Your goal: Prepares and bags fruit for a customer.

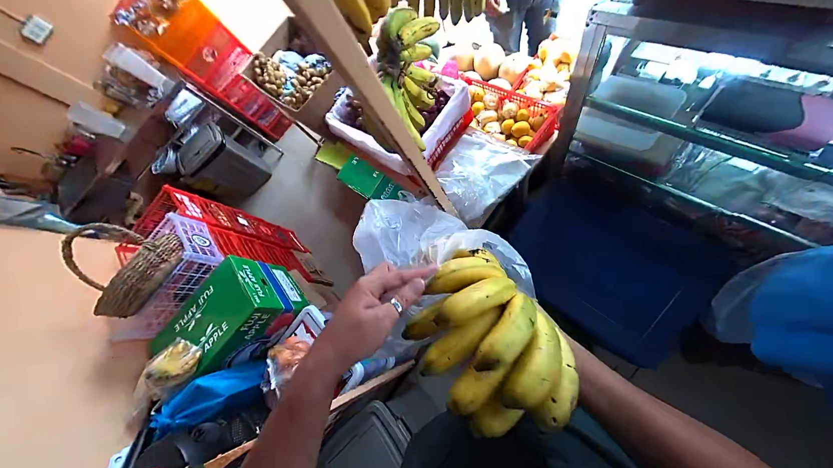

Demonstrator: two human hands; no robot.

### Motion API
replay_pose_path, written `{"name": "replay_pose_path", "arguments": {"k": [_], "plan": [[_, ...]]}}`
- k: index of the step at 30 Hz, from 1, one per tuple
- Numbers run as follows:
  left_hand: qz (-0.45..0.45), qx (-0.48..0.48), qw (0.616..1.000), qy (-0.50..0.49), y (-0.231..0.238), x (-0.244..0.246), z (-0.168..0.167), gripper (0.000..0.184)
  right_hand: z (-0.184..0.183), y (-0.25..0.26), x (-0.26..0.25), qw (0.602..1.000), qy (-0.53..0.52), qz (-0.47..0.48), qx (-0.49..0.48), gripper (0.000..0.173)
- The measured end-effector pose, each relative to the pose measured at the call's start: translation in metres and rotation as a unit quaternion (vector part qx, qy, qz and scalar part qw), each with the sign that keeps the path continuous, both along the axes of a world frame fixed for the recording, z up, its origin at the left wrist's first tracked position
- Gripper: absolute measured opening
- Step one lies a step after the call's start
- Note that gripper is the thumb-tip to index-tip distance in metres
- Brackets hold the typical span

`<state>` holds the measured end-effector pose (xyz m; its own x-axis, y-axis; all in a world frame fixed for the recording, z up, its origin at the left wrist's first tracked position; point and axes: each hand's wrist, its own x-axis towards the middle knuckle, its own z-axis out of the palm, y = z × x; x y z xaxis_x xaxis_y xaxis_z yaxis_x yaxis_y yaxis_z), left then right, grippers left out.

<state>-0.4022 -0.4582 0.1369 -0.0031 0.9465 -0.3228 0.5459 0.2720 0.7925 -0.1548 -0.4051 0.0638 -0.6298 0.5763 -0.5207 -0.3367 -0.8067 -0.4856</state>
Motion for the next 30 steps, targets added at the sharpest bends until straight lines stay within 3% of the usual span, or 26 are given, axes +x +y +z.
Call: {"name": "replay_pose_path", "arguments": {"k": [2,3,6,10,12,15,17,19,21,24,27,30], "plan": [[-0.008,0.031,0.999,-0.003,-0.023,-0.003,-0.006,0.031,-0.038,-0.013,-0.019,0.993,0.115,-0.007,-0.003,0.042],[-0.013,0.038,0.999,0.009,-0.032,-0.004,-0.011,0.031,-0.04,-0.02,-0.031,0.993,0.104,-0.016,-0.047,0.044],[-0.012,0.08,0.996,0.037,-0.061,-0.01,-0.018,0.03,-0.091,-0.036,-0.061,0.979,0.202,-0.02,-0.037,0.049],[0.014,0.207,0.978,-0.027,-0.081,-0.033,-0.014,0.032,-0.104,-0.043,-0.079,0.985,0.159,0.035,-0.055,0.051],[-0.04,0.177,0.982,-0.06,-0.083,-0.04,-0.01,0.035,-0.107,-0.048,-0.089,0.988,0.127,0.053,-0.069,0.053],[-0.101,0.114,0.987,-0.059,-0.105,-0.04,-0.012,0.067,-0.106,-0.059,-0.1,0.987,0.112,0.007,-0.115,0.052],[-0.017,0.102,0.988,0.118,-0.132,-0.045,-0.019,0.075,-0.105,-0.062,-0.104,0.98,0.123,-0.03,-0.156,0.05],[0.125,0.087,0.95,0.274,-0.146,-0.052,-0.044,0.05,-0.108,-0.06,-0.107,0.976,0.133,-0.055,-0.161,0.048],[0.211,0.05,0.921,0.323,-0.152,-0.049,-0.072,0.019,-0.106,-0.059,-0.112,0.978,0.095,-0.076,-0.171,0.047],[0.275,0.038,0.911,0.304,-0.153,-0.036,-0.091,0.016,-0.105,-0.056,-0.122,0.977,0.052,-0.093,-0.184,0.046],[0.337,0.112,0.919,0.174,-0.153,-0.043,-0.095,0.014,-0.111,-0.052,-0.13,0.978,0.023,-0.085,-0.192,0.047],[0.327,0.119,0.935,0.062,-0.144,-0.049,-0.103,0.02,-0.115,-0.044,-0.14,0.974,0.013,-0.077,-0.212,0.044]]}}
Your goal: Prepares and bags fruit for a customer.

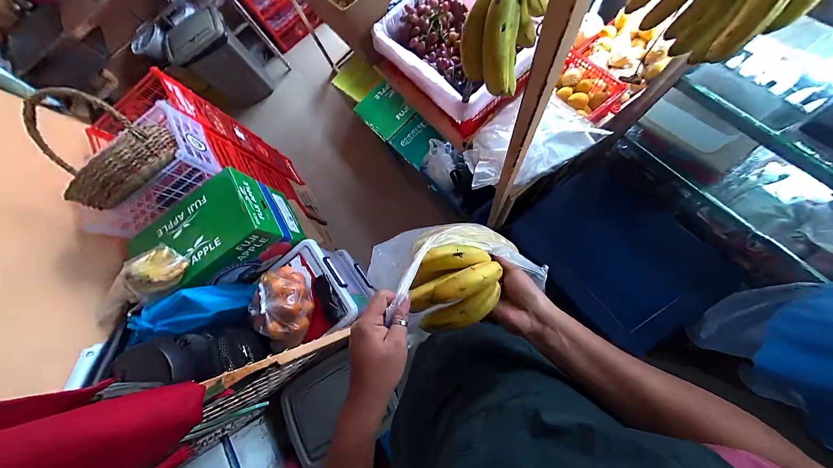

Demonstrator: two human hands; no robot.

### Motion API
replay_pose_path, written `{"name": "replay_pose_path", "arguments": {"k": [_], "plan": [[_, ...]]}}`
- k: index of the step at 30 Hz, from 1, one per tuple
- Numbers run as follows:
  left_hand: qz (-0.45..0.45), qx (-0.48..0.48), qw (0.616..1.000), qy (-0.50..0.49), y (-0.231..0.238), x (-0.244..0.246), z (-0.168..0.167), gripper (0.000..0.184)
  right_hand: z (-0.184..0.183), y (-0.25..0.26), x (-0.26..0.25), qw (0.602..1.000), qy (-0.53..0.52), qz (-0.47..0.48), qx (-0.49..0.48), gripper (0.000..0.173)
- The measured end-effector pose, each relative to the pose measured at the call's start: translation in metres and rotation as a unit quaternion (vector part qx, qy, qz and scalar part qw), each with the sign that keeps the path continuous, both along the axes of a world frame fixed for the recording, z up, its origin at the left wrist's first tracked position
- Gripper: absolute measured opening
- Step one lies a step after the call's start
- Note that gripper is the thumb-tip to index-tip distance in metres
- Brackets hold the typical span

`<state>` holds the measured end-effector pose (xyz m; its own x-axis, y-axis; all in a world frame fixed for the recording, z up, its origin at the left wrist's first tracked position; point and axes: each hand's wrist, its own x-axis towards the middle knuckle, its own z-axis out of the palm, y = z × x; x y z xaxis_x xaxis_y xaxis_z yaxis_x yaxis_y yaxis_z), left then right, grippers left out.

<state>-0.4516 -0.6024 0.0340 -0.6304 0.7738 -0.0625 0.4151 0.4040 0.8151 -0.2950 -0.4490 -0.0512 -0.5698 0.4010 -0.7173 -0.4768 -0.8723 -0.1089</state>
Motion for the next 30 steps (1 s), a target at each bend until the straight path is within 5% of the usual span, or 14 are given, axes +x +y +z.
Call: {"name": "replay_pose_path", "arguments": {"k": [3,8,14,17,18,20,21,22,23,24,26,30], "plan": [[-0.054,0.088,0.966,-0.237,0.029,-0.016,0.01,0.021,-0.007,0.013,-0.018,0.999,-0.046,0.016,-0.008,0.042],[-0.335,0.05,0.869,-0.362,0.109,-0.042,0.046,0.014,-0.01,0.034,-0.07,0.998,-0.04,-0.056,-0.011,0.027],[-0.229,0.095,0.822,-0.513,0.195,-0.142,0.054,0.012,-0.006,0.091,-0.178,0.989,-0.108,-0.063,-0.077,0.036],[-0.233,0.088,0.809,-0.532,0.214,-0.199,0.062,0.012,0.037,0.093,-0.191,0.974,-0.165,0.09,0.125,0.04],[-0.234,0.083,0.807,-0.536,0.22,-0.219,0.065,0.013,0.059,0.09,-0.186,0.918,-0.226,0.145,0.291,0.042],[-0.221,0.068,0.799,-0.554,0.23,-0.251,0.072,0.014,0.086,0.085,-0.175,0.667,-0.462,0.126,0.571,0.042],[-0.209,0.061,0.795,-0.565,0.235,-0.263,0.076,0.014,0.084,0.089,-0.171,0.568,-0.549,0.107,0.603,0.054],[-0.196,0.058,0.791,-0.576,0.241,-0.274,0.08,0.015,0.074,0.092,-0.17,0.533,-0.601,0.135,0.58,0.075],[-0.185,0.059,0.789,-0.582,0.248,-0.285,0.083,0.015,0.06,0.094,-0.174,0.553,-0.617,0.205,0.522,0.089],[-0.176,0.061,0.792,-0.582,0.255,-0.298,0.086,0.016,0.044,0.097,-0.181,0.604,-0.595,0.28,0.45,0.082],[-0.163,0.057,0.805,-0.567,0.272,-0.324,0.092,0.016,0.021,0.111,-0.203,0.709,-0.5,0.367,0.336,0.035],[-0.137,0.026,0.852,-0.505,0.299,-0.372,0.111,0.018,0.061,0.15,-0.245,0.902,-0.214,0.207,0.313,0.022]]}}
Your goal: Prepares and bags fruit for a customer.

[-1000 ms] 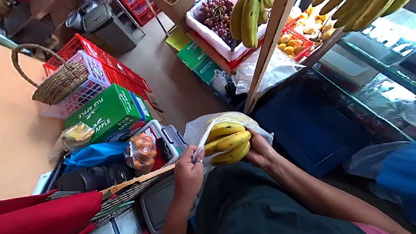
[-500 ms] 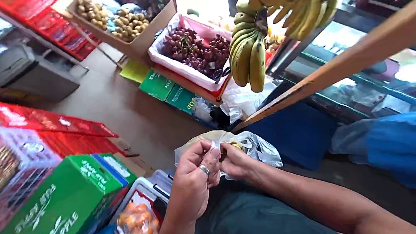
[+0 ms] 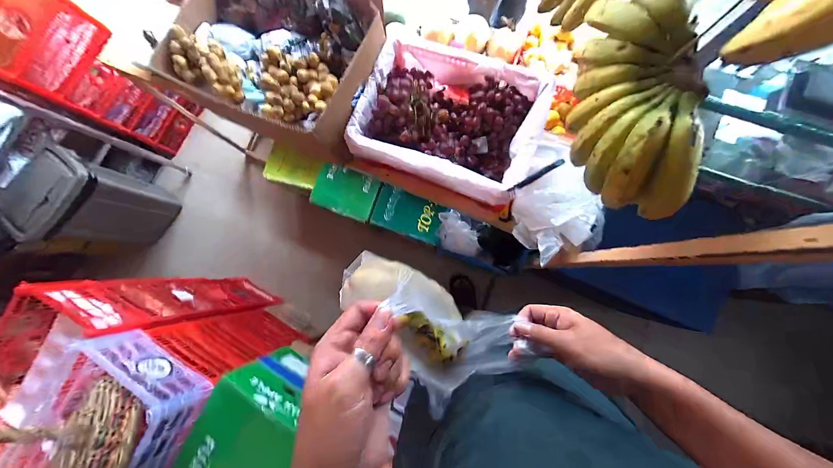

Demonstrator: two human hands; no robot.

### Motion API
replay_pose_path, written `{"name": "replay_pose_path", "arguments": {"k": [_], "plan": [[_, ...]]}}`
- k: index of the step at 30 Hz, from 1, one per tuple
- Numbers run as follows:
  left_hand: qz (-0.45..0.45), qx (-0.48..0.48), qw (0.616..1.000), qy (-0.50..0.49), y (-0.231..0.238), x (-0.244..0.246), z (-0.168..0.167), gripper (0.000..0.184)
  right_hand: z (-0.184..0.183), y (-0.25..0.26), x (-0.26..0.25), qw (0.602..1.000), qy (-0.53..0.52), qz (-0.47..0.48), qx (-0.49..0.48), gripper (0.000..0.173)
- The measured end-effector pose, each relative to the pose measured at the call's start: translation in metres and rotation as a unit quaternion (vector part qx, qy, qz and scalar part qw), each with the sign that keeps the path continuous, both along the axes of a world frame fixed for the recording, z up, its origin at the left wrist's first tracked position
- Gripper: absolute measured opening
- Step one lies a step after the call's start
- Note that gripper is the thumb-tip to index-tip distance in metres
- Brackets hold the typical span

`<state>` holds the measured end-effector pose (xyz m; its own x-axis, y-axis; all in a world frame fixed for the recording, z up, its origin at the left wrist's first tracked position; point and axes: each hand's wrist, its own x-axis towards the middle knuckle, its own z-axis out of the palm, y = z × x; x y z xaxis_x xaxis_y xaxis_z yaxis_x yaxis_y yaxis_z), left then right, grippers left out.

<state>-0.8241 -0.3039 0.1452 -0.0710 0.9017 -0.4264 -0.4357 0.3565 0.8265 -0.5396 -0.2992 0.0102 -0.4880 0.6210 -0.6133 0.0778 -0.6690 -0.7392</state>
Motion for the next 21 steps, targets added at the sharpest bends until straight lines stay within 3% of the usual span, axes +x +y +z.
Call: {"name": "replay_pose_path", "arguments": {"k": [4,6,7,10,13,17,21], "plan": [[-0.009,0.055,0.995,0.083,0.05,-0.037,0.042,0.028,0.076,0.061,-0.054,0.973,0.215,-0.014,0.084,0.018],[-0.022,0.101,0.988,0.116,0.08,-0.05,0.066,0.032,0.123,0.094,-0.082,0.949,0.271,-0.021,0.159,0.012],[-0.026,0.12,0.984,0.126,0.097,-0.052,0.078,0.034,0.147,0.111,-0.093,0.938,0.275,-0.034,0.208,0.017],[-0.032,0.155,0.977,0.141,0.138,-0.038,0.112,0.042,0.206,0.16,-0.119,0.917,0.209,-0.102,0.325,0.034],[-0.059,0.214,0.968,0.12,0.177,-0.017,0.144,0.043,0.242,0.203,-0.135,0.901,0.062,-0.128,0.41,0.048],[-0.149,0.268,0.932,0.193,0.241,0.004,0.161,0.038,0.263,0.259,-0.142,0.845,-0.075,-0.17,0.501,0.051],[-0.236,0.288,0.892,0.258,0.323,0.02,0.165,0.045,0.264,0.331,-0.146,0.795,-0.122,-0.303,0.512,0.047]]}}
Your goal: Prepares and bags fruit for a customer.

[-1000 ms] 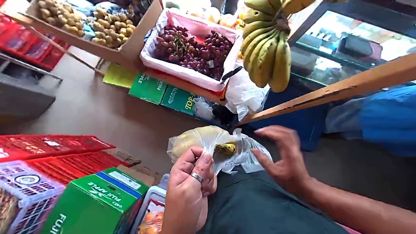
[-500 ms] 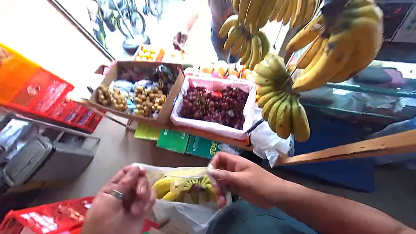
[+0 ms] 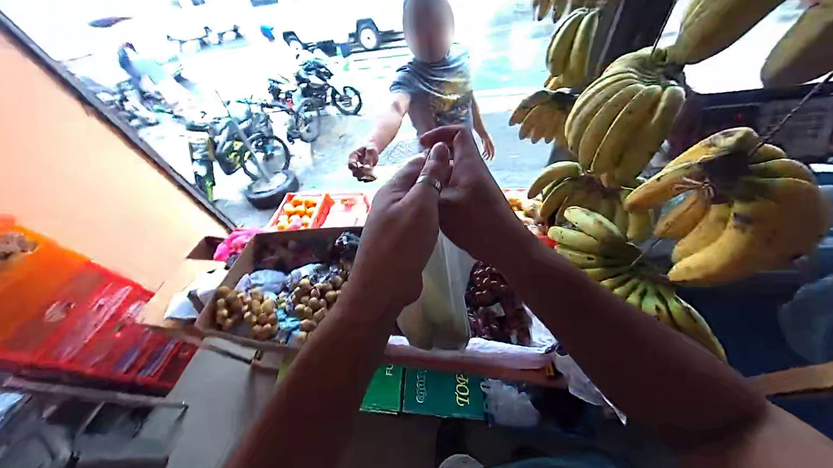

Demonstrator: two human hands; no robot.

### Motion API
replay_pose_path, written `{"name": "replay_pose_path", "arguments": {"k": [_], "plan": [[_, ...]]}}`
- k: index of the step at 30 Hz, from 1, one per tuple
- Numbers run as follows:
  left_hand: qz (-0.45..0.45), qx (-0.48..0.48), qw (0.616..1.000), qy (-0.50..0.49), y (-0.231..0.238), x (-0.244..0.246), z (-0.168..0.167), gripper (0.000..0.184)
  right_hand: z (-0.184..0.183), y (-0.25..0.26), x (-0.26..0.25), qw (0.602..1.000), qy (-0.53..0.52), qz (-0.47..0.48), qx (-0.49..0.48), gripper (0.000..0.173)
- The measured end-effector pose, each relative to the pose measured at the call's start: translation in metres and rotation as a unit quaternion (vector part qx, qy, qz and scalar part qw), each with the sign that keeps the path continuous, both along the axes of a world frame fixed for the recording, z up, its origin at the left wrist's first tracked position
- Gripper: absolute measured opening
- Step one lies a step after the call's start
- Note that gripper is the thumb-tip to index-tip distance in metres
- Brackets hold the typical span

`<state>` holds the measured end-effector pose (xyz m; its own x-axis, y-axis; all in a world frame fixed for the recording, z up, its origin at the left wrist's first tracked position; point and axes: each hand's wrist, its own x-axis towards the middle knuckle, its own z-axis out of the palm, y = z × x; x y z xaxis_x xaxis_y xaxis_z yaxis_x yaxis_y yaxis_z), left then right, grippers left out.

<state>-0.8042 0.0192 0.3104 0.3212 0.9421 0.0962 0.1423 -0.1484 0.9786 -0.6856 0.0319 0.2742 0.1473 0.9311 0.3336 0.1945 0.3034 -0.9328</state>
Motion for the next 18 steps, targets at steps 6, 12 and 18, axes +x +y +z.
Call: {"name": "replay_pose_path", "arguments": {"k": [6,12,18], "plan": [[-0.067,-0.002,0.998,0.021,0.155,-0.002,-0.021,0.047,0.015,0.127,0.015,0.988,0.109,-0.021,-0.104,0.039],[0.014,-0.119,0.988,-0.093,0.233,-0.055,-0.13,0.046,0.001,0.238,0.036,0.962,0.108,-0.069,-0.24,0.035],[0.132,-0.186,0.958,-0.173,0.308,-0.032,-0.169,0.085,-0.023,0.317,0.046,0.941,0.023,-0.097,-0.322,0.04]]}}
